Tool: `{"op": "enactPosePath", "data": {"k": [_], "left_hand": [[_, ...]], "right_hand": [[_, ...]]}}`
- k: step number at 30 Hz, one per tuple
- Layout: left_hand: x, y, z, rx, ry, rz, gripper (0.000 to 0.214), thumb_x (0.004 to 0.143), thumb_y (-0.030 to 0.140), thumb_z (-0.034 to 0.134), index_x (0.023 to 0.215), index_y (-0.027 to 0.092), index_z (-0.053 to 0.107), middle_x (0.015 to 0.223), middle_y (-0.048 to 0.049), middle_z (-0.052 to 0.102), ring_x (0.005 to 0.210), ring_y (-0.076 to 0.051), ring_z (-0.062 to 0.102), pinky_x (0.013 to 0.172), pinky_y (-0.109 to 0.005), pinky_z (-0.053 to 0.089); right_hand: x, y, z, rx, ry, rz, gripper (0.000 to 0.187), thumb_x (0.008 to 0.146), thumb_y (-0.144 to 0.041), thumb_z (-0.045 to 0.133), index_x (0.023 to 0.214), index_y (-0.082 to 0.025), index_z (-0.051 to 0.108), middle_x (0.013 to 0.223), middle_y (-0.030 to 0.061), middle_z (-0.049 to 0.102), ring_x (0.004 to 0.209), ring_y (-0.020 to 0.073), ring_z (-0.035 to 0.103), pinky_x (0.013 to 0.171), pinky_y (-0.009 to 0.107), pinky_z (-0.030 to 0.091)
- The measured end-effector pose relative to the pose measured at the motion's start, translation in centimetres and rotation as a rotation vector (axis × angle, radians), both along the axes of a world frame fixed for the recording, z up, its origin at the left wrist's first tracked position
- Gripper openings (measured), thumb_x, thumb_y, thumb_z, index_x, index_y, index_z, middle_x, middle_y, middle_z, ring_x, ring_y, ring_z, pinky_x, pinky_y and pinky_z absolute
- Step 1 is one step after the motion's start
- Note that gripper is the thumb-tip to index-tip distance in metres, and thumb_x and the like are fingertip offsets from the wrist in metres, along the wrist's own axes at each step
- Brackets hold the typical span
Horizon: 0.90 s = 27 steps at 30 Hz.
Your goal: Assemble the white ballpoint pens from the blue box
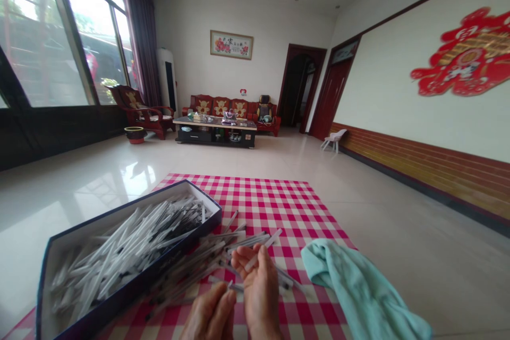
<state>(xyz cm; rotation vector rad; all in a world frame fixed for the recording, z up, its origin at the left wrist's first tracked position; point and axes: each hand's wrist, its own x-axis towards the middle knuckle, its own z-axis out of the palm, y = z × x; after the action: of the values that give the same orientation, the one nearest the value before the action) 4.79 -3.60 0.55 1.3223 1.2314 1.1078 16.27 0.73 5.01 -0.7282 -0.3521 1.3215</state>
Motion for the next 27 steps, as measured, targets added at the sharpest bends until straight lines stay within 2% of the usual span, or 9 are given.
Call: {"op": "enactPosePath", "data": {"k": [2, 4, 10, 14, 17, 20, 22, 24, 27], "left_hand": [[0.1, 0.6, 0.7, 0.031, 0.004, -0.022, 0.033, 0.079, 0.053, 0.058, 0.066, 0.023, 0.061, 0.055, -0.0026, 0.062, 0.055, -0.016, 0.056, 0.059, -0.025, 0.047], [0.0, 1.1, 1.6, 0.076, -0.017, -0.012, 0.038, 0.084, 0.054, 0.049, 0.069, 0.02, 0.059, 0.05, 0.0009, 0.055, 0.046, -0.011, 0.048, 0.05, -0.021, 0.041], [-1.3, 1.7, 4.0, 0.066, -0.068, -0.043, 0.042, 0.083, 0.052, 0.052, 0.077, 0.013, 0.065, 0.062, -0.0027, 0.062, 0.056, -0.012, 0.053, 0.049, -0.019, 0.039], [-1.4, 2.2, 3.8, 0.015, -0.111, -0.109, 0.045, 0.081, 0.054, 0.053, 0.072, 0.011, 0.065, 0.058, -0.0007, 0.056, 0.048, -0.009, 0.045, 0.047, -0.02, 0.036], [-1.6, 2.4, 3.3, 0.027, -0.125, -0.154, 0.045, 0.082, 0.053, 0.051, 0.066, 0.012, 0.06, 0.053, 0.0019, 0.049, 0.048, -0.009, 0.042, 0.047, -0.02, 0.034], [-2.1, 2.3, 3.9, 0.139, 0.077, -0.158, 0.035, 0.086, 0.042, 0.049, 0.069, 0.014, 0.061, 0.057, 0.0019, 0.052, 0.053, -0.01, 0.046, 0.051, -0.02, 0.033], [-2.7, 2.3, 5.0, 0.236, 0.282, -0.129, 0.028, 0.089, 0.033, 0.046, 0.072, 0.016, 0.062, 0.063, 0.0009, 0.058, 0.058, -0.011, 0.051, 0.056, -0.021, 0.034], [-3.9, 2.5, 6.4, 0.318, 0.489, -0.045, 0.028, 0.09, 0.028, 0.042, 0.073, 0.018, 0.061, 0.068, -0.0005, 0.061, 0.063, -0.013, 0.055, 0.059, -0.022, 0.035], [-7.0, 3.5, 8.6, 0.37, 0.809, 0.199, 0.03, 0.092, 0.026, 0.034, 0.079, 0.019, 0.06, 0.078, -0.0042, 0.063, 0.073, -0.017, 0.059, 0.067, -0.026, 0.038]], "right_hand": [[-0.5, -0.2, -0.3, 0.019, 0.002, 0.029, 0.028, 0.071, -0.04, 0.071, 0.083, -0.018, 0.058, 0.069, 0.0057, 0.076, 0.067, 0.0221, 0.071, 0.068, 0.036, 0.055], [-1.0, -0.5, -0.7, 0.024, 0.009, 0.061, 0.027, 0.075, -0.041, 0.067, 0.086, -0.018, 0.058, 0.072, 0.0065, 0.076, 0.069, 0.0226, 0.071, 0.068, 0.036, 0.054], [-2.4, -1.7, -1.8, 0.035, -0.02, 0.249, 0.034, 0.083, -0.047, 0.056, 0.092, -0.015, 0.063, 0.091, 0.0124, 0.074, 0.072, 0.0243, 0.069, 0.052, 0.03, 0.05], [-3.0, -2.1, -2.2, 0.052, -0.184, 0.267, 0.041, 0.078, -0.053, 0.06, 0.097, -0.018, 0.064, 0.11, 0.0136, 0.069, 0.077, 0.0262, 0.068, 0.048, 0.03, 0.05], [-3.2, -2.3, -2.3, 0.078, -0.32, 0.252, 0.043, 0.075, -0.056, 0.061, 0.095, -0.018, 0.067, 0.11, 0.0125, 0.069, 0.075, 0.0248, 0.068, 0.052, 0.031, 0.053], [-3.1, -2.4, -2.4, 0.079, -0.434, 0.188, 0.044, 0.073, -0.056, 0.064, 0.095, -0.019, 0.07, 0.109, 0.0111, 0.07, 0.098, 0.0282, 0.064, 0.078, 0.036, 0.053], [-3.1, -2.3, -2.7, 0.085, -0.445, 0.155, 0.046, 0.07, -0.058, 0.066, 0.097, -0.02, 0.07, 0.109, 0.0102, 0.07, 0.106, 0.0291, 0.06, 0.086, 0.037, 0.051], [-3.1, -2.2, -3.1, 0.105, -0.434, 0.168, 0.048, 0.069, -0.06, 0.065, 0.098, -0.021, 0.069, 0.104, 0.01, 0.071, 0.099, 0.0287, 0.063, 0.082, 0.037, 0.051], [-3.3, -1.9, -3.6, 0.13, -0.483, 0.173, 0.047, 0.072, -0.06, 0.062, 0.095, -0.02, 0.068, 0.091, 0.0094, 0.073, 0.085, 0.0262, 0.067, 0.073, 0.035, 0.052]]}}
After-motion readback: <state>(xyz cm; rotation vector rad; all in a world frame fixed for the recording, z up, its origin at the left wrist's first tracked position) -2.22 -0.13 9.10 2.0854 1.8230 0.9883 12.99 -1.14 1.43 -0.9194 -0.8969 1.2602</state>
